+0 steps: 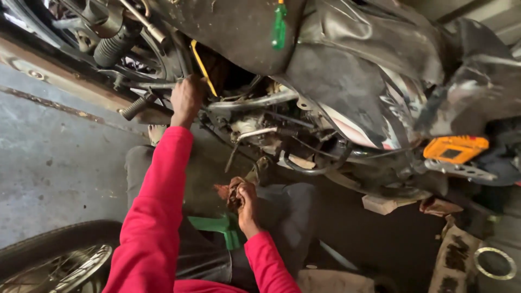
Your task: Dismantling parts of a motorcycle, including removing and inspecting the air filter and working on the engine area.
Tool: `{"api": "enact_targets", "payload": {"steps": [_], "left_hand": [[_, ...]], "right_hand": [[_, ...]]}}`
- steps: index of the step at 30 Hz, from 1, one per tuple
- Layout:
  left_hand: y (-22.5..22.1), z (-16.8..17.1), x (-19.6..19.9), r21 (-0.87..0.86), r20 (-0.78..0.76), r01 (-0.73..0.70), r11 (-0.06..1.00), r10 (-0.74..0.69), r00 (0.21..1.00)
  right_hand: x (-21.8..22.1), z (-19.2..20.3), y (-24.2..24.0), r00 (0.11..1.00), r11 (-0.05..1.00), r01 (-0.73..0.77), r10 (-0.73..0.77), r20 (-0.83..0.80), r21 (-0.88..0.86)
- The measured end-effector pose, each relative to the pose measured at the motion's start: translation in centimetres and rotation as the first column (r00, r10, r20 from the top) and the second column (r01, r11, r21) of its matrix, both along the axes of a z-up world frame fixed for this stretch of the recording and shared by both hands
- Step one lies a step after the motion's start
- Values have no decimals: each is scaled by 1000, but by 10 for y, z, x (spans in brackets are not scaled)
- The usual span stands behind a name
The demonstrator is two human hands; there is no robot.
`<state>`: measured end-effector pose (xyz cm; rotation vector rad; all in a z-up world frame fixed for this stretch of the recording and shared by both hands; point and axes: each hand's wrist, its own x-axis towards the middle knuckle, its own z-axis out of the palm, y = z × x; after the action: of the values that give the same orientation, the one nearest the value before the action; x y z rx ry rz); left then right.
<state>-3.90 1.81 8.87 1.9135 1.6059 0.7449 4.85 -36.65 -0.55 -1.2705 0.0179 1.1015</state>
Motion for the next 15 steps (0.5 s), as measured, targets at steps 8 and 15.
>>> {"api": "enact_targets", "payload": {"steps": [8,15], "left_hand": [[7,19,18,81,-2,55,995,-55,999],[16,-11,17,87,-11,-42,995,43,999]], "right_hand": [[-5,9,6,990,992,-106,99,99,75],[-5,13,3,990,990,-109,100,98,91]]}}
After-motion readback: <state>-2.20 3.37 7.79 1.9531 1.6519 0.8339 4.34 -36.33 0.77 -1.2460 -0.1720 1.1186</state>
